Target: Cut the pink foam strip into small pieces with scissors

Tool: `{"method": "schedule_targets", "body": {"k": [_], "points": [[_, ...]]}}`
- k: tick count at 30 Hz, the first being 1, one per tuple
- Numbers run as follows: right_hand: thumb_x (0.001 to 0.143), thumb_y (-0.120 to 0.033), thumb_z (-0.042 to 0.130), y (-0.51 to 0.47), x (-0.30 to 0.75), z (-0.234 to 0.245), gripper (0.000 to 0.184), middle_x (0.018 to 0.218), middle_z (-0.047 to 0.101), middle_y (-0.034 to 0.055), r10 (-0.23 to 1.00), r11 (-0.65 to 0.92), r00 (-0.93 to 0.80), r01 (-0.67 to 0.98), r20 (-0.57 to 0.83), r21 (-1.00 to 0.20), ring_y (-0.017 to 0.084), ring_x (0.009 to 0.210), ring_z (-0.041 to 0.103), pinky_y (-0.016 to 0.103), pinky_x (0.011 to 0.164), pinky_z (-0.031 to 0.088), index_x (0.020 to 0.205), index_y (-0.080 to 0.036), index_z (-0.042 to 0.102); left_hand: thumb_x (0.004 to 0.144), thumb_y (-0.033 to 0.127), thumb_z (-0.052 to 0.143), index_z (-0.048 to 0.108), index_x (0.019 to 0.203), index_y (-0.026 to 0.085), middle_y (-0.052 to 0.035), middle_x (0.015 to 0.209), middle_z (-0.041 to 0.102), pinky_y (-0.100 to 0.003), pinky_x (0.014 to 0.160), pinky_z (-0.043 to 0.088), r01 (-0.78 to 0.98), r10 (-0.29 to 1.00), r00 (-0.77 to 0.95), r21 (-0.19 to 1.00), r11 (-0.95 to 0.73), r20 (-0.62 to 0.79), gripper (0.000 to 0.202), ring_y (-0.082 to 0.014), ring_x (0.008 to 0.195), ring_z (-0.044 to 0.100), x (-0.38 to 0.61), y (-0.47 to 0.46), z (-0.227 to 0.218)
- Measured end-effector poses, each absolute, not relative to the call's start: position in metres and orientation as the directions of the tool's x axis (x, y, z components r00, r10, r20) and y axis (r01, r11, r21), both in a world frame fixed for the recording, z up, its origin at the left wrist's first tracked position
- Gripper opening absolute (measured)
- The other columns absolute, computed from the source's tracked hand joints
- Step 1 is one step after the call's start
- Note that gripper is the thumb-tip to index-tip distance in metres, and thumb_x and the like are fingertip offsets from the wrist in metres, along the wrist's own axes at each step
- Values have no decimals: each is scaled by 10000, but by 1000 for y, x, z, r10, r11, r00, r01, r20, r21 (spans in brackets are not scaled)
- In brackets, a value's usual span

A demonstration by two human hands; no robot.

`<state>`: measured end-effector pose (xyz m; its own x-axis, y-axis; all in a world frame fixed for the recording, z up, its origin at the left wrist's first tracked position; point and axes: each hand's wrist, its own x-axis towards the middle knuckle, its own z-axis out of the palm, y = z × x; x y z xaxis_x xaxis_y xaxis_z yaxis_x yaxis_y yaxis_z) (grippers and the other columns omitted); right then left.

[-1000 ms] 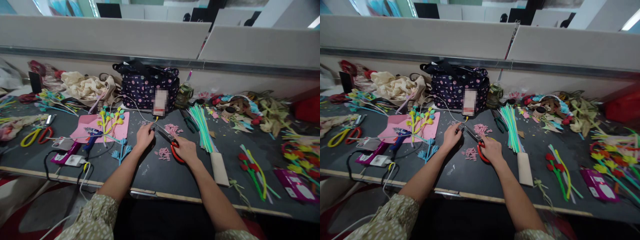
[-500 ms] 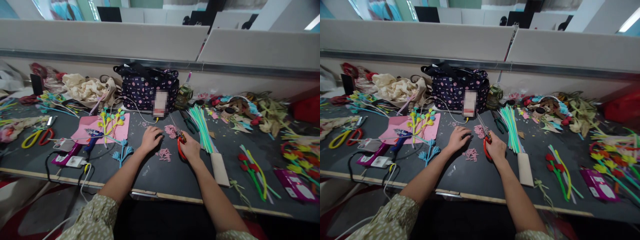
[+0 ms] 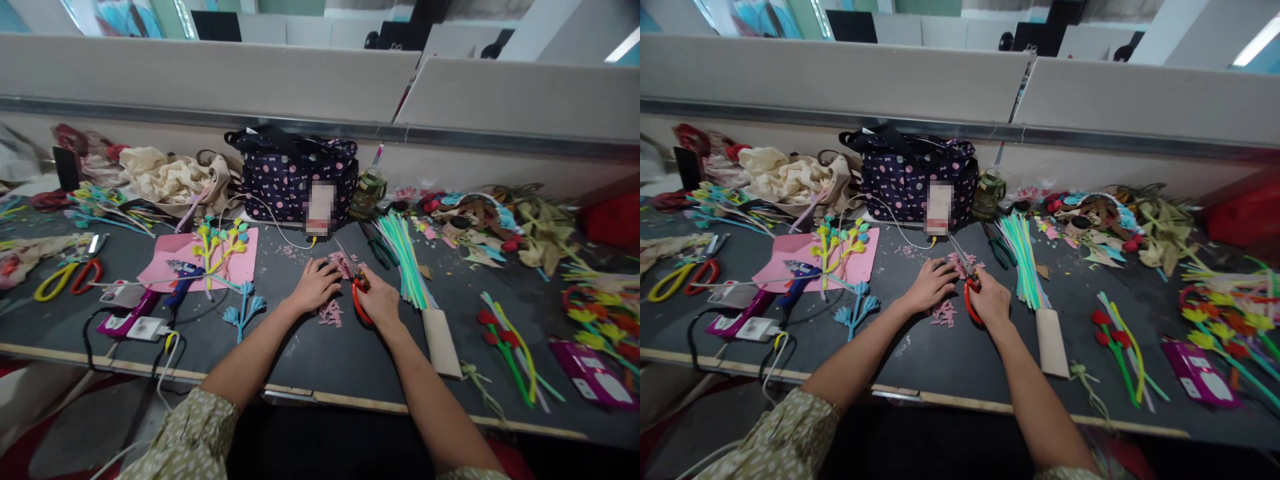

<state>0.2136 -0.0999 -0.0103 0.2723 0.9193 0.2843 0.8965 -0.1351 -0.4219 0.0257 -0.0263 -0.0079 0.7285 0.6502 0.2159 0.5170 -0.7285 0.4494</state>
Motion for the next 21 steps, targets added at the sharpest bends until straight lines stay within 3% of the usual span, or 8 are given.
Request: {"method": "schedule_targets", "body": {"k": [4, 11, 16, 21], "points": [[814, -324, 579, -100, 214, -11, 435, 920, 732, -1, 920, -132, 271, 895, 283, -427, 190, 842, 668, 259, 678, 438, 1247, -287, 610, 946, 452, 414, 564, 1332, 260, -67, 1400, 535, -578, 1146, 135, 512, 660, 713, 469, -720, 235, 457, -303, 1333, 340, 26, -26, -9], [815, -315, 572, -100, 213, -9, 444, 924, 735, 4, 920, -128, 268, 895, 287, -427, 187, 844, 668, 259, 683, 437, 1256, -277, 610, 948, 406, 428, 567, 1333, 227, -77, 1360, 560, -474, 1087, 306, 427, 647, 689, 539, -726, 325, 447, -274, 1251, 376, 25, -24, -8], [819, -320, 575, -100, 213, -9, 440, 915, 735, 7, 919, -142, 277, 897, 281, -420, 190, 832, 666, 258, 674, 432, 1255, -277, 612, 938, 411, 450, 678, 1182, 245, -78, 1337, 569, -516, 1087, 288, 436, 642, 699, 523, -732, 315, 373, -293, 1264, 369, 25, -22, -12], [816, -327, 581, -100, 212, -9, 430, 887, 731, 0, 922, -128, 264, 898, 283, -420, 190, 834, 666, 259, 672, 432, 1243, -279, 614, 933, 419, 462, 611, 1278, 228, -85, 1314, 591, -496, 1080, 305, 425, 633, 708, 529, -735, 312, 421, -288, 1249, 391, 26, -23, -11]]}}
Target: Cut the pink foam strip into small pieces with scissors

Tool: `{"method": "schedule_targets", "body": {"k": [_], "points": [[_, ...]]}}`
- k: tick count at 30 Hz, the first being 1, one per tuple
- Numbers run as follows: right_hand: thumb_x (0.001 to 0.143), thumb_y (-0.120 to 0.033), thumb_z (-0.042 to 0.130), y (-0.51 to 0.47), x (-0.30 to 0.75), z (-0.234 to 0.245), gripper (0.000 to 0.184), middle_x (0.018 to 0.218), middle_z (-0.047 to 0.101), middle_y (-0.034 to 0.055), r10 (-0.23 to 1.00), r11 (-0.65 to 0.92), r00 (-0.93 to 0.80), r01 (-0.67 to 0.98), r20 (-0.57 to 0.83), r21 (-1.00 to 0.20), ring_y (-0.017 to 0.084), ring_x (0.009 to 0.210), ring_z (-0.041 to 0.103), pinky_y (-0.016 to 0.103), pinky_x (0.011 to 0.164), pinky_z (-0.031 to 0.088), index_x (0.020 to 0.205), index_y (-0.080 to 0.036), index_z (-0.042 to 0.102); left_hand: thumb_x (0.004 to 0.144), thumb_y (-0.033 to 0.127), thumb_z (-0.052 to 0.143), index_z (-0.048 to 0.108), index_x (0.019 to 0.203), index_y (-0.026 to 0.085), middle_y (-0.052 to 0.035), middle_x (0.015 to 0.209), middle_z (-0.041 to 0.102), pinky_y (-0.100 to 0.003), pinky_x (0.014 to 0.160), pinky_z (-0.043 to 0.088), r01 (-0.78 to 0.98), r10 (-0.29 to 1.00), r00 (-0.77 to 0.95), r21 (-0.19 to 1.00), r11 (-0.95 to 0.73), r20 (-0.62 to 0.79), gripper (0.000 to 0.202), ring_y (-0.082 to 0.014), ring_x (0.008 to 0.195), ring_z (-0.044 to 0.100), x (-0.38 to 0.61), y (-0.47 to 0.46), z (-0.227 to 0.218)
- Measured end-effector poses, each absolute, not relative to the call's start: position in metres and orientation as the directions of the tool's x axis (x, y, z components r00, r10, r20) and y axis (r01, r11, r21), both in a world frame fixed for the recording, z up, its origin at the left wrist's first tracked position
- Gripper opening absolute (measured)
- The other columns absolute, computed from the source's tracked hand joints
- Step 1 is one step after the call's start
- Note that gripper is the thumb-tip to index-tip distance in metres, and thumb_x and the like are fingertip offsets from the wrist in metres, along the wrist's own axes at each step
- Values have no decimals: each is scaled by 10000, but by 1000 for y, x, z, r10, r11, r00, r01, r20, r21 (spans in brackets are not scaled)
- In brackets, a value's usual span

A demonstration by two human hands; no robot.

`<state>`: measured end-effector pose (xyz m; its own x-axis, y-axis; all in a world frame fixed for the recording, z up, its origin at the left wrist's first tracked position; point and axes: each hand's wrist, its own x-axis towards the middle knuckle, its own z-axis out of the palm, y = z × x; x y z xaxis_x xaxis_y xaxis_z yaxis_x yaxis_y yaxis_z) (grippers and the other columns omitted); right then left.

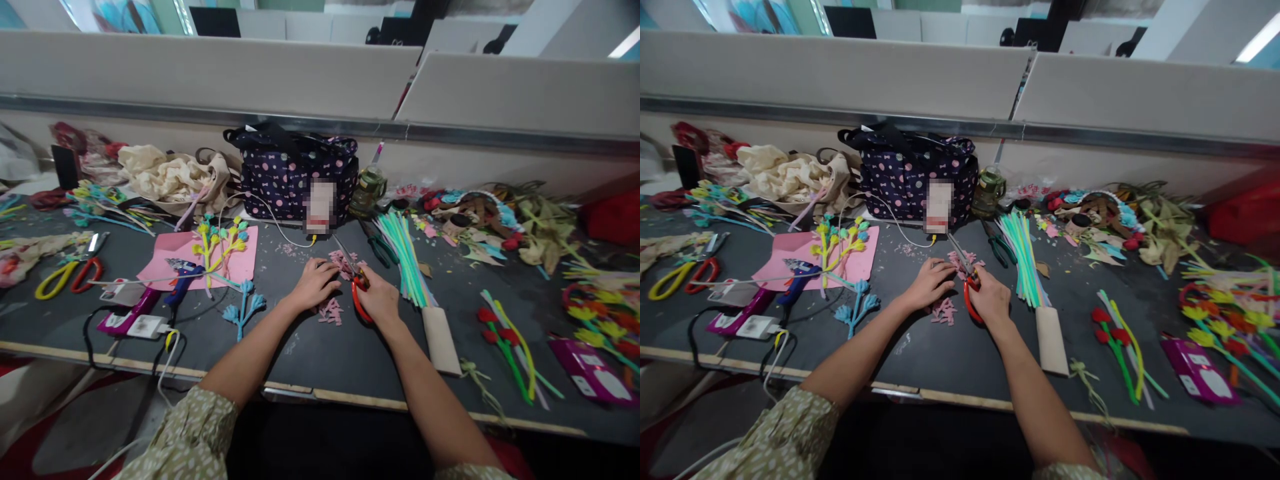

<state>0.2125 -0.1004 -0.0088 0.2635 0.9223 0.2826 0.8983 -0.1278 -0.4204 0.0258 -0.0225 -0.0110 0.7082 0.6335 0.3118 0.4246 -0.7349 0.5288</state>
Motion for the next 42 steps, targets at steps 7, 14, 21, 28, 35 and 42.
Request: {"method": "schedule_targets", "body": {"k": [7, 14, 21, 28, 35, 42], "points": [[812, -313, 585, -101, 213, -8, 435, 908, 732, 0, 922, -125, 264, 896, 283, -427, 189, 835, 670, 263, 678, 436, 1245, -286, 610, 938, 415, 459, 641, 1235, 211, -85, 1334, 580, -478, 1080, 322, 412, 639, 685, 536, -736, 350, 403, -272, 1246, 398, 25, -21, -14], [816, -321, 584, -101, 212, -6, 435, 907, 733, -3, 927, -134, 263, 898, 266, -420, 192, 835, 670, 266, 678, 443, 1249, -288, 608, 924, 414, 494, 639, 1241, 191, -94, 1293, 611, -479, 1075, 335, 384, 634, 685, 562, -733, 358, 413, -269, 1236, 419, 26, -20, -18], [834, -333, 570, -101, 213, -6, 428, 1038, 729, 26, 919, -145, 275, 902, 283, -406, 198, 890, 673, 271, 711, 461, 1258, -287, 611, 869, 378, 598, 705, 1105, 226, -98, 1173, 675, -466, 1056, 367, 198, 790, 487, 834, -515, 372, 300, -240, 1143, 546, 24, -17, -8], [818, -334, 576, -102, 212, -7, 432, 960, 737, 9, 924, -138, 266, 902, 275, -410, 198, 863, 672, 269, 684, 451, 1246, -292, 610, 733, 406, 737, 743, 927, 182, -94, 979, 729, -338, 809, 510, -113, 962, 270, 993, -12, 42, 296, -209, 899, 664, 22, -17, -4], [816, -339, 569, -102, 211, -5, 421, 925, 727, -10, 936, -124, 240, 910, 259, -396, 189, 823, 661, 264, 660, 422, 1233, -293, 608, 657, 317, 788, 741, 822, 173, -56, 869, 723, -277, 733, 498, -191, 984, 180, 981, 43, -8, 225, -144, 765, 647, 22, -13, -6], [808, -308, 566, -102, 209, -5, 397, 912, 726, -8, 940, -127, 235, 914, 248, -387, 174, 789, 646, 244, 635, 394, 1200, -292, 625, 615, 339, 803, 671, 817, 165, -7, 743, 658, -258, 687, 474, -185, 994, 104, 983, -3, 22, 298, -107, 665, 583, 23, -11, -6]]}}
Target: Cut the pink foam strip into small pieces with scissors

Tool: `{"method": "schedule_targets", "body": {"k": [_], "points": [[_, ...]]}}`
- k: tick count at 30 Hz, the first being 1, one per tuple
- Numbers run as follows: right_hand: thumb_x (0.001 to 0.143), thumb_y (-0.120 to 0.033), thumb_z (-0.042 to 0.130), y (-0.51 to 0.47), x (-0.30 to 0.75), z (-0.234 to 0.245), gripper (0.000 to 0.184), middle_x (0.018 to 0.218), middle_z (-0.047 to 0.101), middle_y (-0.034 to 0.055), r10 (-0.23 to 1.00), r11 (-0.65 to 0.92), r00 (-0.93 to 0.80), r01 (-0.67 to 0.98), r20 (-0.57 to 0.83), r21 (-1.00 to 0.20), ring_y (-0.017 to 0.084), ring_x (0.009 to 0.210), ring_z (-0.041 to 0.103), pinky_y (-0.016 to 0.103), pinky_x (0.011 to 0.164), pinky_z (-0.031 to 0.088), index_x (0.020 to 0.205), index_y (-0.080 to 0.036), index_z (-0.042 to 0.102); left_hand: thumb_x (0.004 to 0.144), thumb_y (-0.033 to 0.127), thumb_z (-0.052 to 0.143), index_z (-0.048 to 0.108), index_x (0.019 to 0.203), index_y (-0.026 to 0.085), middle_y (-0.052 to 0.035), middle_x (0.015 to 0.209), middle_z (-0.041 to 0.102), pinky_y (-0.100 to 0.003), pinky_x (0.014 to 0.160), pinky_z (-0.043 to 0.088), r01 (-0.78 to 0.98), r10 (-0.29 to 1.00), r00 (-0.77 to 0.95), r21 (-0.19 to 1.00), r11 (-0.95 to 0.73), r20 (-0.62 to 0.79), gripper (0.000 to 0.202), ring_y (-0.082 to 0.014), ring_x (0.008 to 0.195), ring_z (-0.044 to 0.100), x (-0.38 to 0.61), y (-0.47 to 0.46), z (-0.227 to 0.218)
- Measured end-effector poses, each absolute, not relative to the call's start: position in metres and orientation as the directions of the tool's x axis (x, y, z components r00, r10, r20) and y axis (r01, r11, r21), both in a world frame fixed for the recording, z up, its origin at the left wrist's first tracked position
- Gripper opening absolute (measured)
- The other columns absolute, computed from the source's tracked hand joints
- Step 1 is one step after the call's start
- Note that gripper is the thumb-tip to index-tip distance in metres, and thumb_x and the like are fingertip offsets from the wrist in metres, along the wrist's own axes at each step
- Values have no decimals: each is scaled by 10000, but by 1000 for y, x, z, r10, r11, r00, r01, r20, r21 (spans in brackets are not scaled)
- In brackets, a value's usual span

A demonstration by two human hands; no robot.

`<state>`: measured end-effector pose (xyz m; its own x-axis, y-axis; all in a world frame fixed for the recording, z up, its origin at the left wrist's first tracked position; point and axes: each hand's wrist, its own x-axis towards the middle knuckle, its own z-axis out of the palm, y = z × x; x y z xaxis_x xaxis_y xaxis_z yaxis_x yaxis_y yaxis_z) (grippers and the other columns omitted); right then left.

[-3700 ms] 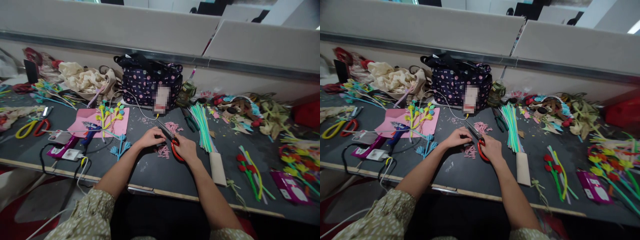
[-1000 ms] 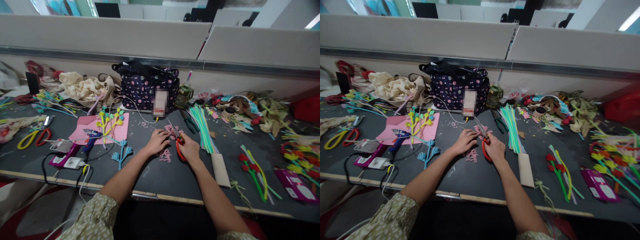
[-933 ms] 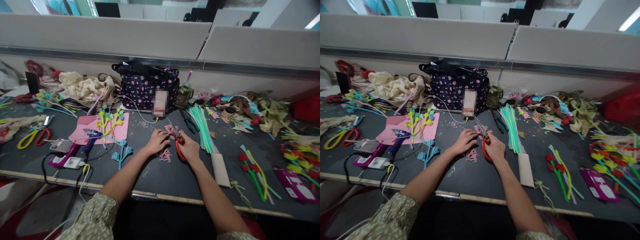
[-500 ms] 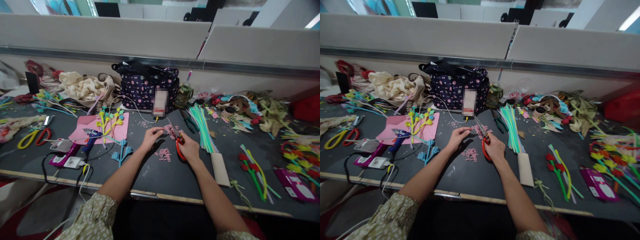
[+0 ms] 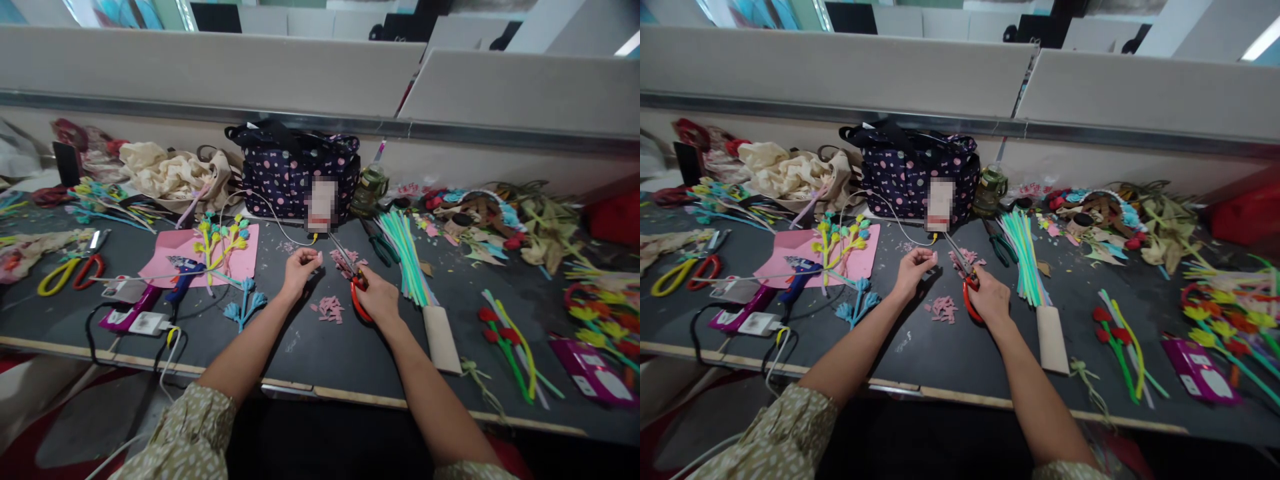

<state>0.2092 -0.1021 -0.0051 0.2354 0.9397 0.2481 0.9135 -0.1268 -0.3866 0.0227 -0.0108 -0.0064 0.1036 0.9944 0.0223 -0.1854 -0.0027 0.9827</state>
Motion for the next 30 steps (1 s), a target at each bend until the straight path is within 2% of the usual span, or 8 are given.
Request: {"method": "schedule_targets", "body": {"k": [11, 17, 19, 21, 23, 26, 28, 30], "points": [[816, -301, 546, -103, 209, -4, 378, 907, 722, -10, 946, -113, 209, 929, 248, -353, 172, 787, 642, 242, 624, 373, 1186, -298, 624, 693, 371, 718, 669, 775, 175, -46, 847, 693, -264, 678, 483, -120, 994, 93, 992, -46, 58, 218, -145, 747, 599, 14, -9, 1], [831, -317, 538, -105, 210, 1, 413, 997, 730, 14, 973, -25, 82, 967, 216, -255, 193, 834, 657, 258, 644, 400, 1239, -297, 604, 692, 351, 695, 598, 755, 187, 4, 740, 597, -209, 592, 421, -164, 991, -92, 981, -107, 93, 201, -105, 668, 549, 1, 1, 3], [822, -304, 547, -106, 209, 4, 445, 1064, 724, 29, 981, 32, 13, 974, 195, -225, 205, 906, 657, 263, 668, 419, 1265, -291, 595, 699, 355, 683, 578, 760, 191, 16, 692, 566, -208, 535, 380, -141, 995, -77, 988, -69, 58, 204, -103, 603, 537, -6, 3, 4], [818, -300, 553, -107, 209, 5, 459, 1095, 719, 30, 984, 40, -1, 975, 178, -218, 206, 931, 656, 264, 678, 428, 1275, -292, 592, 711, 355, 666, 564, 758, 197, 25, 640, 548, -217, 505, 349, -25, 1000, 9, 1000, -7, 7, 193, -112, 537, 528, -12, 4, 6], [828, -310, 545, -107, 209, 5, 459, 1072, 725, 28, 984, 4, 35, 976, 173, -216, 203, 884, 663, 266, 667, 426, 1285, -300, 586, 744, 333, 636, 565, 748, 206, 25, 600, 546, -234, 539, 362, 218, 998, 60, 975, -36, 23, 146, -131, 530, 533, -17, 1, 9], [839, -340, 537, -106, 210, 5, 422, 981, 735, 25, 980, -55, 90, 979, 177, -198, 199, 795, 663, 266, 631, 402, 1255, -308, 603, 808, 299, 578, 586, 769, 225, -11, 639, 602, -278, 659, 396, 607, 988, 46, 781, -145, 147, 84, -192, 674, 599, -22, -4, 14], [841, -353, 536, -106, 211, 5, 399, 938, 734, 25, 977, -80, 115, 979, 181, -187, 197, 768, 657, 264, 614, 384, 1229, -308, 614, 825, 282, 564, 594, 786, 228, -43, 702, 642, -307, 713, 404, 722, 986, 39, 678, -139, 161, 73, -229, 761, 625, -22, -8, 16], [845, -353, 529, -106, 211, 4, 395, 930, 731, 28, 973, -90, 125, 979, 192, -184, 196, 766, 653, 264, 610, 372, 1227, -302, 612, 820, 267, 578, 590, 778, 227, -54, 708, 652, -317, 740, 413, 716, 991, 68, 686, -128, 113, 60, -244, 796, 638, -19, -10, 15]]}}
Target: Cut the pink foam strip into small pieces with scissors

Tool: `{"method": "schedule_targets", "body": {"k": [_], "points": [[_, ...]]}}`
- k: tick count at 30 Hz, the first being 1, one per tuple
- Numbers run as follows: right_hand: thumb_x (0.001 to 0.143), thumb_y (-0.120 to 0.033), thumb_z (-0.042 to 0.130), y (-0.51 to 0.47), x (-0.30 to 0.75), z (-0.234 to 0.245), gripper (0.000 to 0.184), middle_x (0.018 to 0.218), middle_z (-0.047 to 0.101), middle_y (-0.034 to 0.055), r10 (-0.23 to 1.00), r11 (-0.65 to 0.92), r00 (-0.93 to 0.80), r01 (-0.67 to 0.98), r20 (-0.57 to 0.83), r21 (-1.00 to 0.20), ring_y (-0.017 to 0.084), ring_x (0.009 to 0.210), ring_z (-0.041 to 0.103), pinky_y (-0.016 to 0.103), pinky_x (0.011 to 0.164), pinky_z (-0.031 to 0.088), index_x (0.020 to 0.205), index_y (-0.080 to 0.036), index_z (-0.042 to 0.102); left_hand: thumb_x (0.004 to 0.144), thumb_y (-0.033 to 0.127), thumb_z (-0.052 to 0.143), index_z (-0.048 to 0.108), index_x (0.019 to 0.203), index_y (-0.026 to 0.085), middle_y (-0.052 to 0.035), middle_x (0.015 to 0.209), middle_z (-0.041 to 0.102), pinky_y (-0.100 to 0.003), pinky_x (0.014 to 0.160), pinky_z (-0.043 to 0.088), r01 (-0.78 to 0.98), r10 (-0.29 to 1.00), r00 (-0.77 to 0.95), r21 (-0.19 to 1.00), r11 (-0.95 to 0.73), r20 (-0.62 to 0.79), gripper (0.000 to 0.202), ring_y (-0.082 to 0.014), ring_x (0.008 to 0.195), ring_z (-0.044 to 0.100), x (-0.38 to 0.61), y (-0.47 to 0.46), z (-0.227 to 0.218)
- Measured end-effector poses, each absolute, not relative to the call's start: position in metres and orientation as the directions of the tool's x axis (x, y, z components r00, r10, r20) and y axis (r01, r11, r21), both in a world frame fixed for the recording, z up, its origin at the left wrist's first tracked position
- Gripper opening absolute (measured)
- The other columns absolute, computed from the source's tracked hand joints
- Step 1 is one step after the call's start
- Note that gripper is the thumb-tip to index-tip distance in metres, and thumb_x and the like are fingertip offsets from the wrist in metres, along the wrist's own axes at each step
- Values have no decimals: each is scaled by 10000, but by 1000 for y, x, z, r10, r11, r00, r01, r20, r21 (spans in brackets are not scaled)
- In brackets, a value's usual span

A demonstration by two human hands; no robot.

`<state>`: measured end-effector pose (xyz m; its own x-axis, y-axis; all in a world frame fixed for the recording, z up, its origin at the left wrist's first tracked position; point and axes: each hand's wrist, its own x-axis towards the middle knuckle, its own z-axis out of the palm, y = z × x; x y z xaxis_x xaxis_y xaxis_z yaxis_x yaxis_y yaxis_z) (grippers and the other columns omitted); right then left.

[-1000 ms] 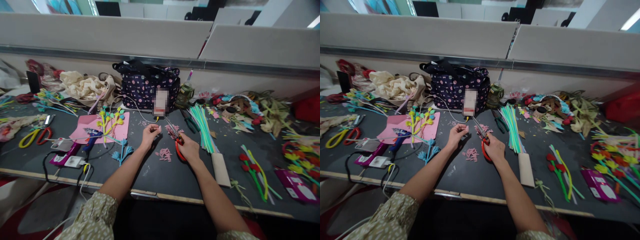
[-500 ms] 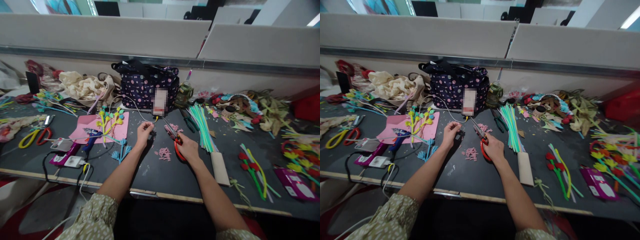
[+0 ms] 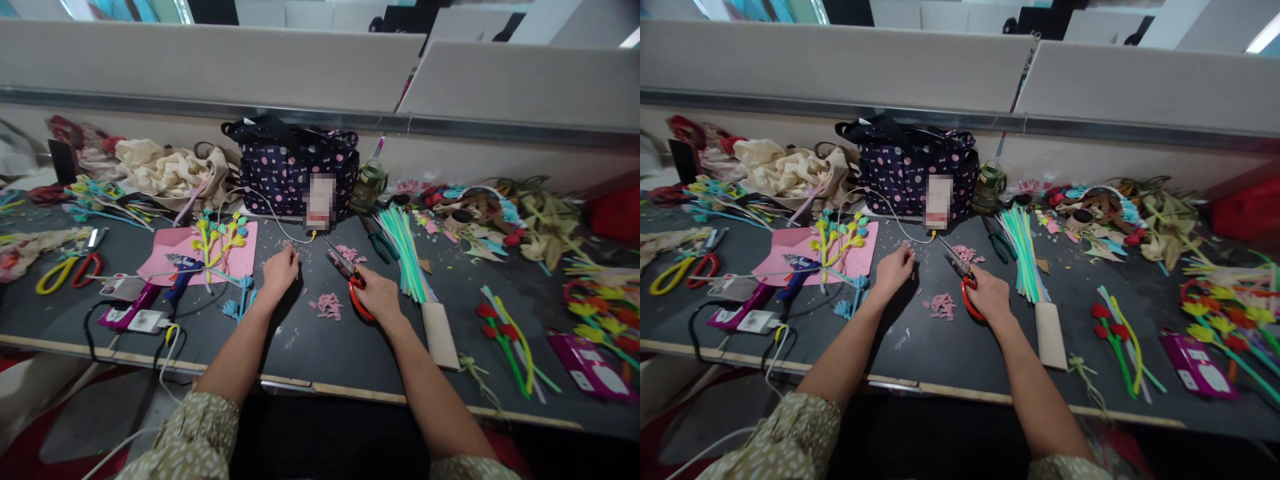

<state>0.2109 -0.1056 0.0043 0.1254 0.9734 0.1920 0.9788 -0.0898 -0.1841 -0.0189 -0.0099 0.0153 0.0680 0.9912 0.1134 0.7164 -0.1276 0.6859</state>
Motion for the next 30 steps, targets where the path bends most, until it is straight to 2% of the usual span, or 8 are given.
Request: {"method": "schedule_targets", "body": {"k": [2, 4, 7, 12, 15, 18, 23, 30], "points": [[848, -350, 524, -106, 210, 4, 395, 937, 729, 30, 972, -84, 122, 979, 202, -187, 197, 772, 651, 264, 613, 366, 1230, -294, 610, 815, 270, 592, 578, 762, 225, -39, 681, 649, -302, 740, 430, 584, 986, 160, 801, -133, 47, 71, -224, 780, 644, -13, -11, 13], [849, -345, 520, -106, 210, 3, 381, 936, 728, 26, 972, -71, 111, 978, 206, -194, 196, 770, 649, 264, 615, 361, 1215, -295, 617, 826, 315, 582, 569, 780, 213, -28, 727, 670, -277, 717, 455, 311, 951, 308, 942, -125, 25, 113, -185, 748, 644, -6, -12, 10], [855, -343, 508, -105, 211, 2, 362, 934, 727, 16, 969, -66, 112, 976, 218, -207, 191, 769, 643, 260, 613, 351, 1198, -306, 619, 807, 390, 602, 576, 817, 186, -50, 868, 686, -256, 675, 479, 30, 918, 385, 994, -110, 90, 205, -162, 780, 639, 2, -11, 5], [851, -356, 520, -104, 214, 1, 360, 923, 725, 16, 962, -94, 145, 971, 231, -221, 192, 775, 640, 259, 602, 332, 1192, -293, 618, 745, 384, 660, 563, 789, 176, -33, 760, 665, -202, 501, 413, 89, 955, 295, 996, -4, -22, 234, -135, 634, 608, 2, -7, -5], [855, -352, 519, -105, 213, 2, 358, 893, 721, 12, 961, -93, 146, 971, 236, -221, 184, 753, 636, 258, 596, 325, 1194, -289, 617, 753, 396, 661, 563, 804, 170, -71, 860, 697, -196, 501, 412, 95, 929, 357, 993, 67, -97, 252, -152, 704, 644, 5, -8, -12], [860, -352, 516, -105, 211, 3, 345, 895, 720, 9, 963, -93, 141, 973, 231, -209, 180, 742, 634, 259, 590, 320, 1182, -292, 623, 756, 448, 672, 588, 806, 157, -101, 939, 697, -201, 541, 425, 56, 886, 453, 995, 82, -98, 307, -163, 779, 651, 15, -12, -14], [853, -349, 524, -104, 212, 1, 393, 959, 726, 14, 960, -111, 162, 969, 230, -222, 190, 795, 647, 263, 615, 347, 1233, -295, 604, 731, 487, 719, 647, 832, 147, -126, 1031, 683, -287, 742, 489, -126, 777, 629, 984, 129, -21, 362, -199, 944, 629, 27, -18, -5], [843, -344, 536, -104, 212, 2, 404, 898, 724, 10, 958, -106, 167, 961, 233, -254, 188, 771, 649, 260, 619, 364, 1235, -280, 610, 670, 418, 784, 698, 804, 162, -42, 814, 660, -220, 617, 458, -219, 954, 299, 975, 45, 23, 301, -108, 686, 562, 13, -11, -1]]}}
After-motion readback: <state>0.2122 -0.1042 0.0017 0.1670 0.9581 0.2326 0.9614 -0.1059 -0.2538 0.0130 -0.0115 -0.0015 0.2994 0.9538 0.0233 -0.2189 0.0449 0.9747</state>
